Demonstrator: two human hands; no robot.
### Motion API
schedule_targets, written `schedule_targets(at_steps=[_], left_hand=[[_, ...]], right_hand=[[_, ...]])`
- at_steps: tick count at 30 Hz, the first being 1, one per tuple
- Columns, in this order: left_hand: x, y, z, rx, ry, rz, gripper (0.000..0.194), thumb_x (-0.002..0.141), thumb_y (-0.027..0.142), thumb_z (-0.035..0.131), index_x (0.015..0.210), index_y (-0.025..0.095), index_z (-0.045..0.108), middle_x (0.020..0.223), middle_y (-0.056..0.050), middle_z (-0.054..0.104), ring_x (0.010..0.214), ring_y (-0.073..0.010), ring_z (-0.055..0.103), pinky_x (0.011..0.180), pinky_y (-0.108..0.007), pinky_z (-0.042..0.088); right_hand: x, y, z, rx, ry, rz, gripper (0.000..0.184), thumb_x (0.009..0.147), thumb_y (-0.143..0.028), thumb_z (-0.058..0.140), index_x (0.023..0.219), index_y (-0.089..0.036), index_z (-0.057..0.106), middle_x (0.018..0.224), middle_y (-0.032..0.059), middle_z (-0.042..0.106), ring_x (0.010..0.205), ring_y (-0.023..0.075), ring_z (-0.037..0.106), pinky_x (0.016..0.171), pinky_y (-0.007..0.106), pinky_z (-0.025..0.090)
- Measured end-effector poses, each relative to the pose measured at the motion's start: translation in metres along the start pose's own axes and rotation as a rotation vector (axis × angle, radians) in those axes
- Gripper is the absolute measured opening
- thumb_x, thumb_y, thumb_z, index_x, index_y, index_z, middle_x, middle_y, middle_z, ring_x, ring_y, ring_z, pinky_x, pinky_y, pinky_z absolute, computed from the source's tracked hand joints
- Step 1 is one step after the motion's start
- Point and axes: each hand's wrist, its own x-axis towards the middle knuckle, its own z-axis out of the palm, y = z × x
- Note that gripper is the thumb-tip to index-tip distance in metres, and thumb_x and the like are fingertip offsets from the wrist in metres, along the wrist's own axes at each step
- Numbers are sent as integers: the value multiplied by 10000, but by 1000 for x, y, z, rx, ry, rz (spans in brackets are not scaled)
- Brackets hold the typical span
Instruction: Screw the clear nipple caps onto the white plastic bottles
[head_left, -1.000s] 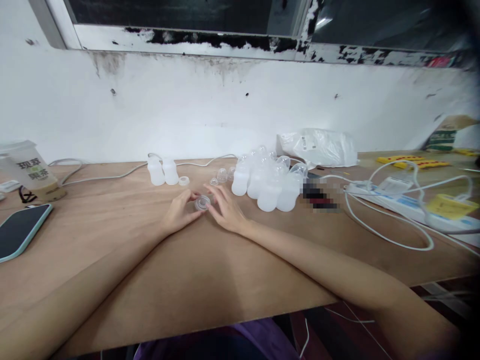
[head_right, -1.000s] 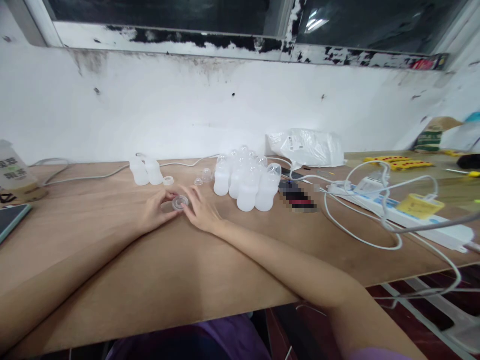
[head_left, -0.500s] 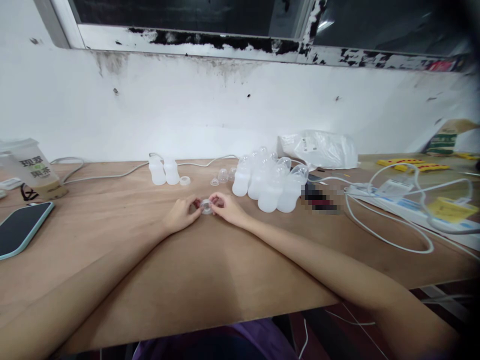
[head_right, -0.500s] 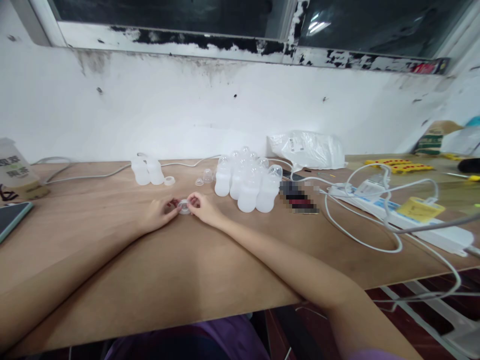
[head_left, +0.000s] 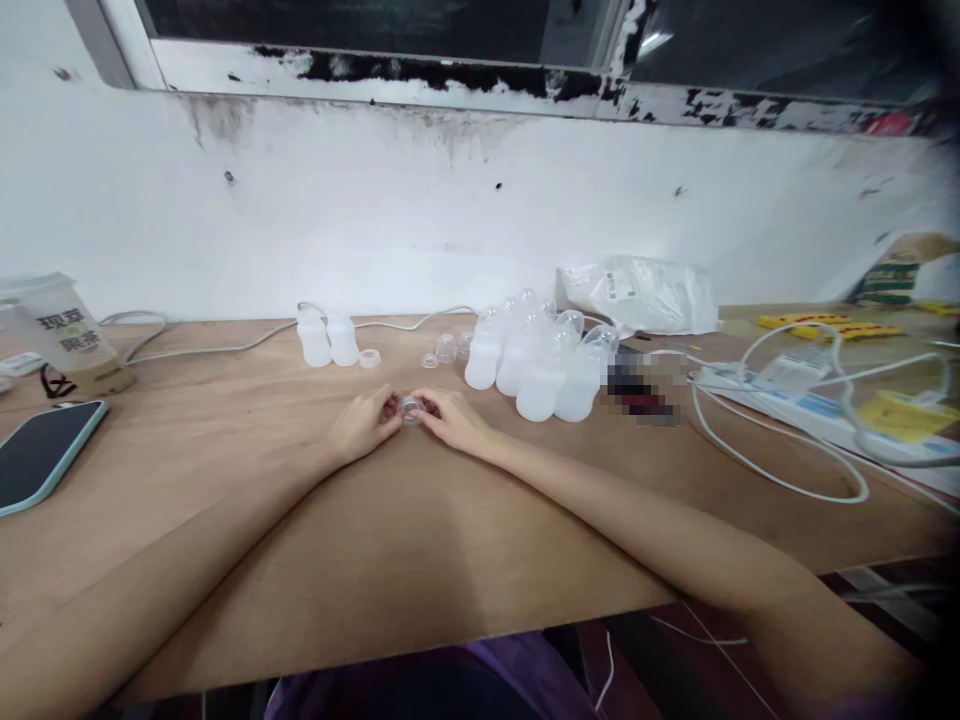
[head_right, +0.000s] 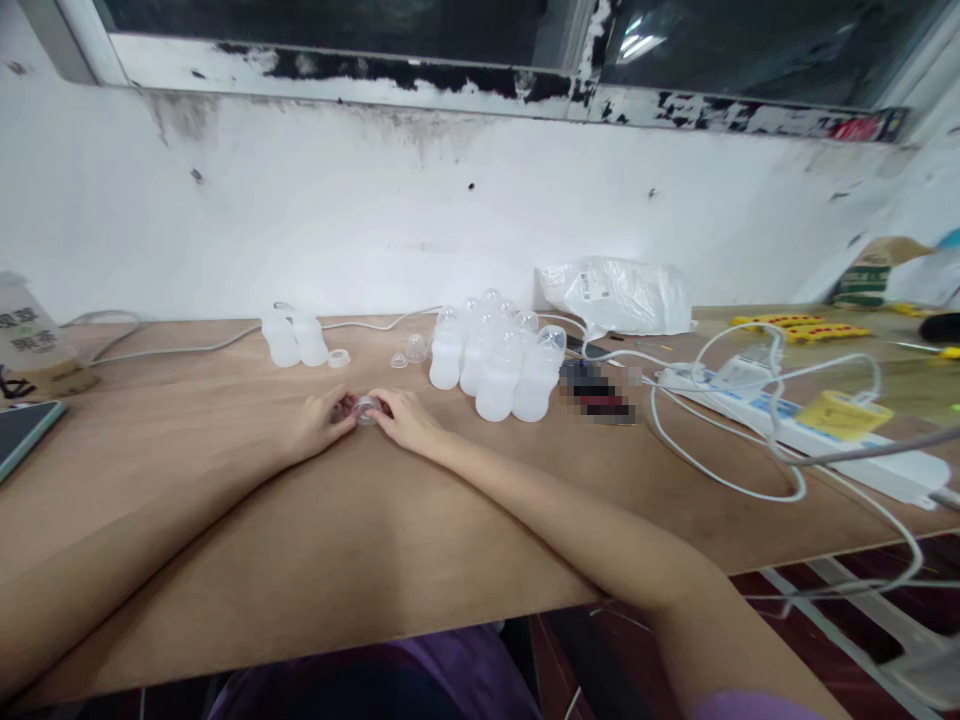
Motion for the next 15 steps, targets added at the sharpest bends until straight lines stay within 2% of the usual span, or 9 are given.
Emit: schedule_targets(at_steps=[6, 11, 15], left_hand=[[-2, 3, -2, 22, -1, 35, 172, 763, 312, 448, 872, 184, 487, 775, -1, 602, 660, -134, 560, 609, -243, 406], [-2, 3, -3, 10, -1, 81, 156, 768, 285, 444, 883, 188, 482, 826, -1, 604, 704, -130, 564, 641, -235, 408], [-2, 6, -3, 96, -12, 38, 157, 750, 283, 451, 875, 190, 467, 800, -6, 604, 688, -145, 565, 607, -243, 411]], right_hand=[[-1, -1, -2, 66, -21, -29, 255, 752, -157, 487, 1006, -166, 508, 881, 33, 592, 728, 120, 518, 677, 239, 385], [1, 2, -1, 48, 13, -19, 206, 742, -156, 505, 945, -145, 542, 895, 51, 582, 735, 122, 506, 687, 243, 385], [3, 3, 3, 44, 41, 4, 178, 753, -149, 488, 920, -149, 551, 849, 40, 596, 719, 116, 518, 672, 233, 382]])
